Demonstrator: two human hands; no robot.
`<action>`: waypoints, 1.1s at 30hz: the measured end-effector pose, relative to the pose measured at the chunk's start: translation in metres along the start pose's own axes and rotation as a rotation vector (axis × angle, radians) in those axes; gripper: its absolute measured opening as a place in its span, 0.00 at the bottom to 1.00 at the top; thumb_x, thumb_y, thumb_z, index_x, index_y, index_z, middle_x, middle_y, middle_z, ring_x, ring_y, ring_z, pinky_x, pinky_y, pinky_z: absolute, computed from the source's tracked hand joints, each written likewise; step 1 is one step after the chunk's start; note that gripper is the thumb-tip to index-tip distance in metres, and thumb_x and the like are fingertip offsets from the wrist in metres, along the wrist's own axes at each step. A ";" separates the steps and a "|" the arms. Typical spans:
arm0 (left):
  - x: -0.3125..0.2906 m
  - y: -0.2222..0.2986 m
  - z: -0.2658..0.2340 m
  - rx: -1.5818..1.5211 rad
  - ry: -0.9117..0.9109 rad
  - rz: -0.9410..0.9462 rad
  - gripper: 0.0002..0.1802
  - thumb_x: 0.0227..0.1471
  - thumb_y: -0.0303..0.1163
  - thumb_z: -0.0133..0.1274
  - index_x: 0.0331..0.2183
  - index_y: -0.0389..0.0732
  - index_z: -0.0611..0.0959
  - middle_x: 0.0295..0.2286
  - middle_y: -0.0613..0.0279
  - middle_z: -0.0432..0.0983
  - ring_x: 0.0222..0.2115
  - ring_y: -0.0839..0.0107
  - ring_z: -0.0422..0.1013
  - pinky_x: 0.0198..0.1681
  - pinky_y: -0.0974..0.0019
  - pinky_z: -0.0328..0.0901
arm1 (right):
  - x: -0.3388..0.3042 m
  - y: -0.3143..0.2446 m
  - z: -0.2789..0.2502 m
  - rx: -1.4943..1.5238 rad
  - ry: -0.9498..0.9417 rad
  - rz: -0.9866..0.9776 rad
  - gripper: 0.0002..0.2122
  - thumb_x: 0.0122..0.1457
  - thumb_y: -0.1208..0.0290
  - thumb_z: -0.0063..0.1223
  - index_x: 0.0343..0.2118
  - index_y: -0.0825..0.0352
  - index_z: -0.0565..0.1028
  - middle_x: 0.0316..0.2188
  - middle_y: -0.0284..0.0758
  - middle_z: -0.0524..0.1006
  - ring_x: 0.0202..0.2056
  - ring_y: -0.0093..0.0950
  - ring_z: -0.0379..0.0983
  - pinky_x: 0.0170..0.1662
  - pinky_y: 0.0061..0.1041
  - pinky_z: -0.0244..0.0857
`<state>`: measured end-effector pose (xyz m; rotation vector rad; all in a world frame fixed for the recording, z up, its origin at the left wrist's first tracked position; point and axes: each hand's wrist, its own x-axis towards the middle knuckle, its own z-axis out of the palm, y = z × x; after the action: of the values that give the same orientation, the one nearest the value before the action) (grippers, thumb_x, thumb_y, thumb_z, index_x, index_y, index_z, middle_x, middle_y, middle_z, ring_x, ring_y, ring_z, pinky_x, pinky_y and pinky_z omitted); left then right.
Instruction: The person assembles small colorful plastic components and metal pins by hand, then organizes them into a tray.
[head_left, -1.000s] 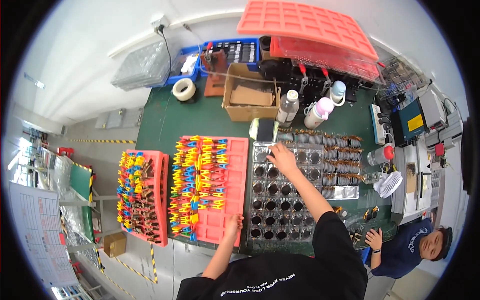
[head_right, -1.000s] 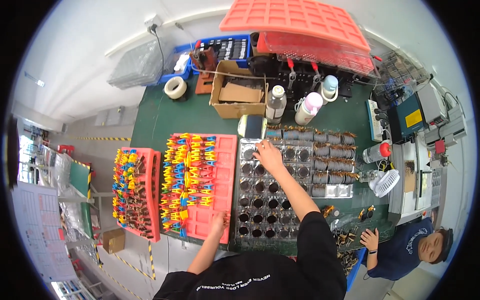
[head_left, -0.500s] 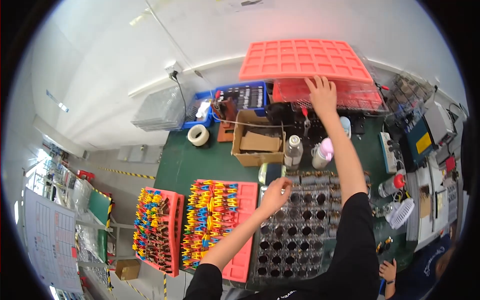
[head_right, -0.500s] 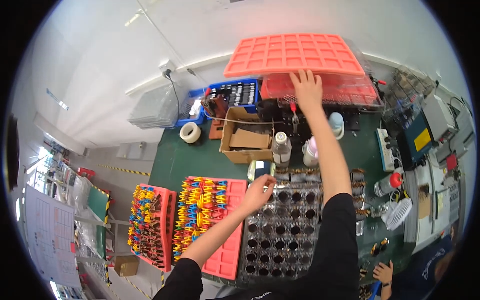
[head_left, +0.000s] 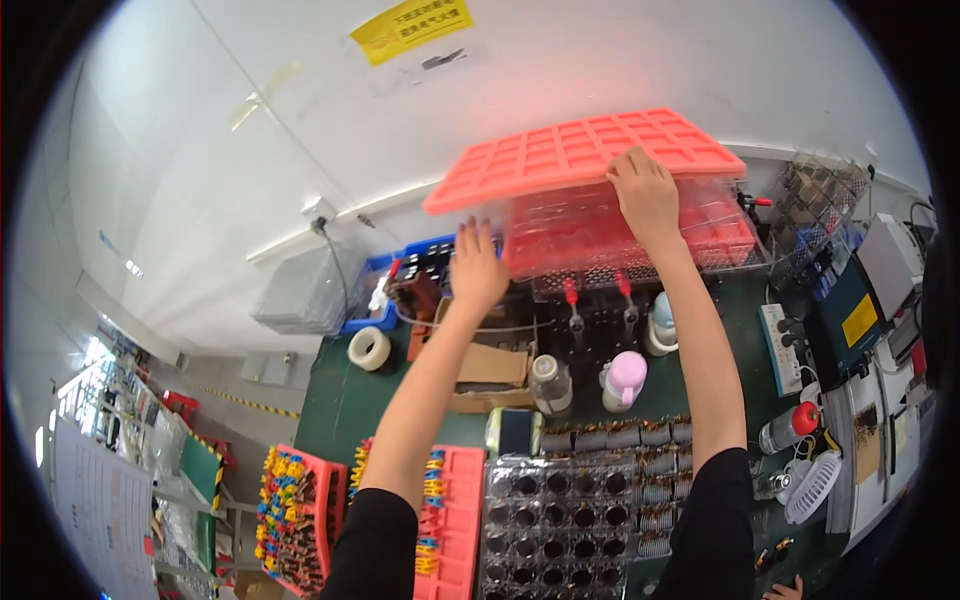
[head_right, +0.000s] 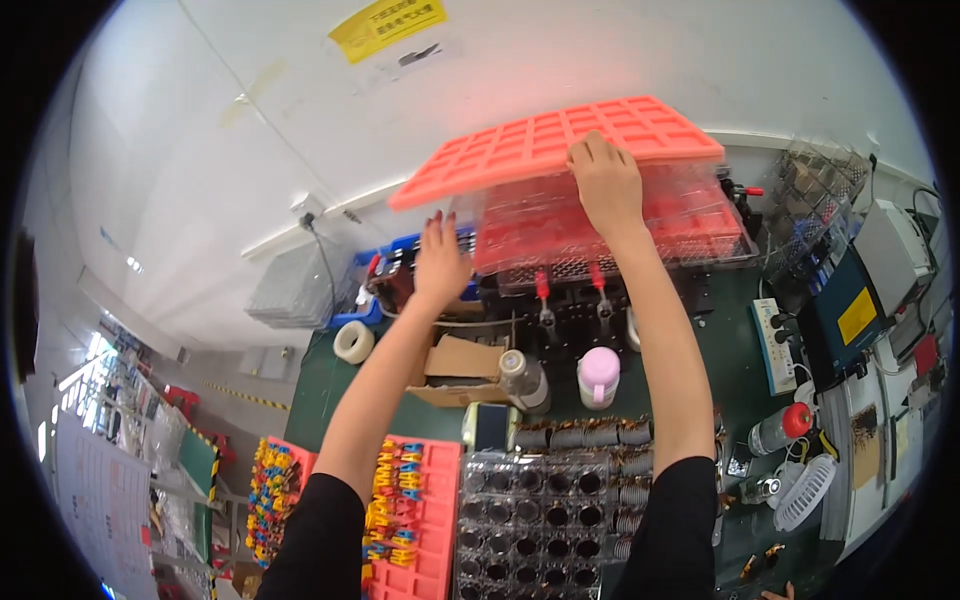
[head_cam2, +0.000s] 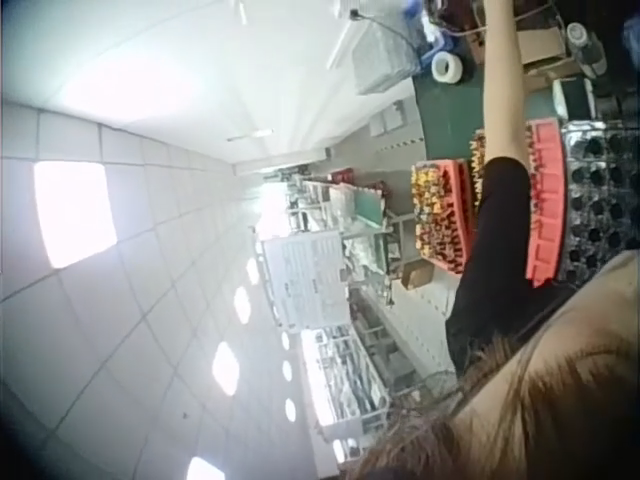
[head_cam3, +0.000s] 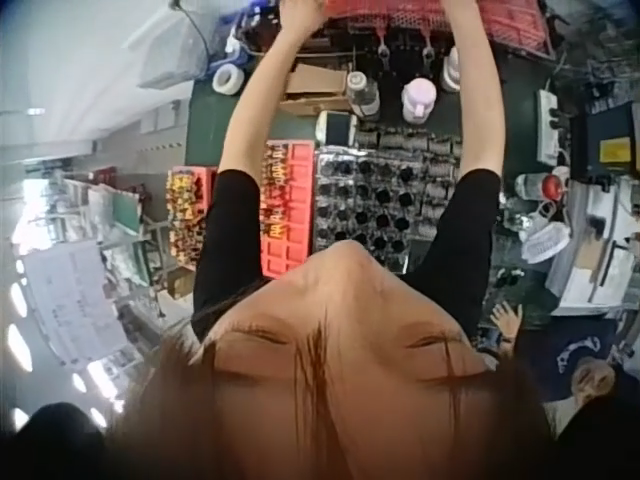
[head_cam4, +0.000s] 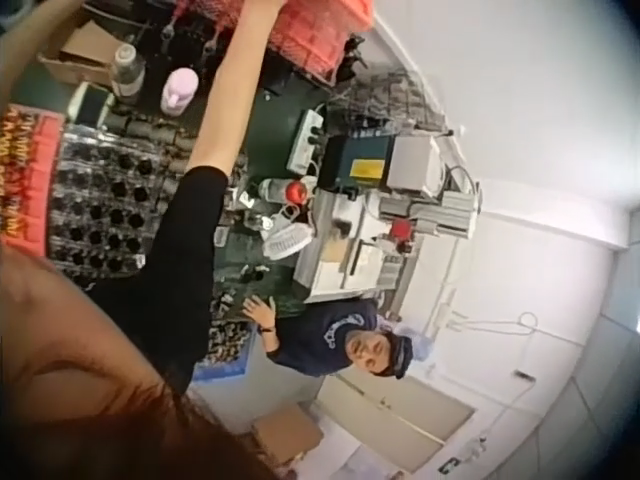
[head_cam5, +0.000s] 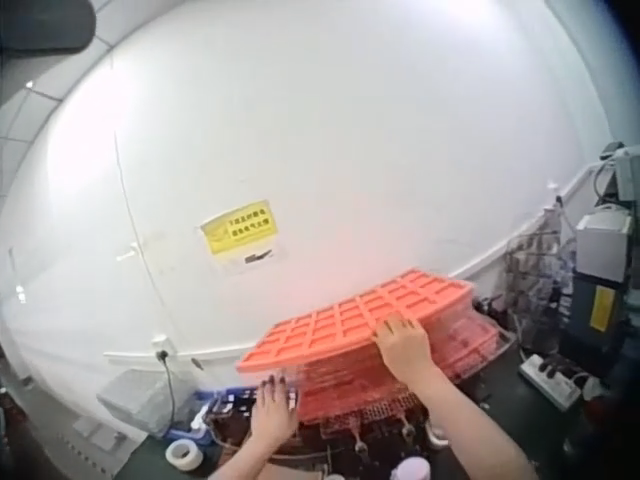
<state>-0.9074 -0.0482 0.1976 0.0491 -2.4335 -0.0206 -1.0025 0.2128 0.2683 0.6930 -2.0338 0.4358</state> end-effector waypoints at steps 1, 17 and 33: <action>0.013 -0.002 -0.004 -0.033 0.047 0.021 0.34 0.43 0.31 0.50 0.54 0.39 0.63 0.55 0.50 0.56 0.56 0.49 0.54 0.48 0.48 0.62 | 0.002 0.001 -0.010 0.046 0.091 0.019 0.09 0.48 0.71 0.56 0.33 0.62 0.72 0.34 0.31 0.70 0.40 0.29 0.69 0.43 0.34 0.61; 0.021 0.004 -0.134 -0.003 0.230 0.356 0.10 0.44 0.27 0.56 0.33 0.40 0.79 0.33 0.59 0.77 0.38 0.57 0.72 0.38 0.59 0.65 | 0.003 0.033 -0.058 0.069 0.061 -0.098 0.07 0.54 0.70 0.50 0.36 0.62 0.74 0.40 0.28 0.71 0.43 0.30 0.66 0.47 0.35 0.52; -0.414 -0.059 -0.379 -0.415 -0.017 -0.267 0.11 0.38 0.12 0.58 0.23 0.34 0.73 0.36 0.49 0.76 0.46 0.45 0.68 0.44 0.53 0.70 | -0.234 -0.104 -0.188 1.046 -0.559 1.003 0.35 0.56 0.73 0.52 0.63 0.57 0.45 0.61 0.45 0.46 0.54 0.37 0.61 0.54 0.36 0.59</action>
<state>-0.3446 -0.0909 0.2152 0.1861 -2.3745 -0.6435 -0.7152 0.3061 0.1705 0.2922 -2.5016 2.1812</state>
